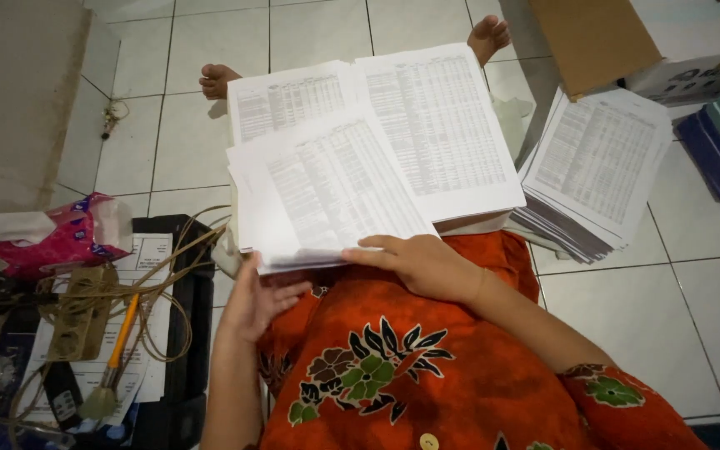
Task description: Flipping through a large stack of printed documents and organizing them while sitting on the floor.
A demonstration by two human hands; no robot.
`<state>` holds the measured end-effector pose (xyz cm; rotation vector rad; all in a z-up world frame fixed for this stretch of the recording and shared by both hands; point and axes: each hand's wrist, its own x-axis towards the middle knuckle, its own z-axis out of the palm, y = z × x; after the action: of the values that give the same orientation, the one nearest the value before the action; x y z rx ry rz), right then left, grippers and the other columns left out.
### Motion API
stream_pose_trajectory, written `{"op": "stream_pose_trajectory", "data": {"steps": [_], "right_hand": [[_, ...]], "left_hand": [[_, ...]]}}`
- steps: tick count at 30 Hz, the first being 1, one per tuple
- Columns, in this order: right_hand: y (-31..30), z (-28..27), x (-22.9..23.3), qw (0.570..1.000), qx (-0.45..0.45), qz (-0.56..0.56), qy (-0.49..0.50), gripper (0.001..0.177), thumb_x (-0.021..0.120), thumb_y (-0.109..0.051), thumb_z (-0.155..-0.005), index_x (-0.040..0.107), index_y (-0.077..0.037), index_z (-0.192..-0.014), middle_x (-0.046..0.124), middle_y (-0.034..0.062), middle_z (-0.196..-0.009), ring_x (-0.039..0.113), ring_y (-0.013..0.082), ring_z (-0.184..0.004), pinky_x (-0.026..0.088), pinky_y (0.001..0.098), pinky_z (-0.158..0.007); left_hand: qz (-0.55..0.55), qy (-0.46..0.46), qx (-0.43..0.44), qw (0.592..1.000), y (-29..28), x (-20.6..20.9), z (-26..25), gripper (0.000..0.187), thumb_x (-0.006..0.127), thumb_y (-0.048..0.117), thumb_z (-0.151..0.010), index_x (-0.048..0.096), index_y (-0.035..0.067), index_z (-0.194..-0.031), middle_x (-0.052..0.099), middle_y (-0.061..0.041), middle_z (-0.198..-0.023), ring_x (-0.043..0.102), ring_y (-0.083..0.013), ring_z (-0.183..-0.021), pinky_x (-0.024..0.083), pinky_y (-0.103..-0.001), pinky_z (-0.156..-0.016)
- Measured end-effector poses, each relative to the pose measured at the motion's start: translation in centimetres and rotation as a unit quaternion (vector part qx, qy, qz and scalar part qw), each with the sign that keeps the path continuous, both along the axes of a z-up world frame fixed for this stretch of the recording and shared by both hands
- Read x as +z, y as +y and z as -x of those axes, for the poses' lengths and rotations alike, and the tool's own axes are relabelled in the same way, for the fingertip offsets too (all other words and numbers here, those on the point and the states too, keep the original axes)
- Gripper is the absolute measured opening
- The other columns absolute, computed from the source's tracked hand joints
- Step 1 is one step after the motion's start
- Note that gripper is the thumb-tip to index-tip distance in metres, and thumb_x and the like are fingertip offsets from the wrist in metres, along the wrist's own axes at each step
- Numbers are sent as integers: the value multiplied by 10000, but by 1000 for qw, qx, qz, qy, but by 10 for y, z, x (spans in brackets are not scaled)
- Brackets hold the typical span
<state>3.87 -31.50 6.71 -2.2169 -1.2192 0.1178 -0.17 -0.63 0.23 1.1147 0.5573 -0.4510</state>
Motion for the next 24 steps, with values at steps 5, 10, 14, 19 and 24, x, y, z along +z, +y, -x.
{"op": "stream_pose_trajectory", "data": {"steps": [5,10,14,19,24], "right_hand": [[-9,4,-4,990,-23,-59,124,596,586,-76,-957,415,-154,-1522,653,232,-1321,694,469,-1060,580,552,-846],[-25,-2,9,967,-18,-81,240,732,794,-237,-853,478,-108,-1499,657,278,-1321,658,481,-1156,544,575,-963],[-52,-24,-26,930,-189,-191,252,622,758,-140,-864,559,-74,-1450,649,211,-1369,635,377,-1243,544,486,-972],[-78,-49,-43,858,-315,-268,304,597,686,-155,-955,472,-123,-1512,574,174,-1449,626,318,-1247,589,438,-919],[-54,-52,-16,780,-249,-379,432,456,584,-122,-988,544,-27,-1432,693,182,-1204,739,229,-825,635,396,-699]], "left_hand": [[13,-24,-15,1000,9,-45,-11,704,671,183,-862,429,68,-1513,592,-240,-1403,619,-430,-1191,488,-481,-996],[-36,-65,-56,996,10,-40,-8,733,677,2,-877,385,52,-1547,564,-252,-1412,600,-399,-1199,490,-527,-1017],[-81,-129,-46,987,6,-15,0,844,669,-94,-840,304,31,-1590,512,-240,-1461,551,-369,-1262,462,-571,-1053],[-140,-200,-61,968,-4,41,5,807,652,-58,-856,313,38,-1582,538,-185,-1422,534,-276,-1241,474,-540,-1057],[-193,-393,-54,897,0,37,-14,545,678,13,-901,497,13,-1415,661,-96,-1185,574,-168,-1090,518,-471,-1025]]}}
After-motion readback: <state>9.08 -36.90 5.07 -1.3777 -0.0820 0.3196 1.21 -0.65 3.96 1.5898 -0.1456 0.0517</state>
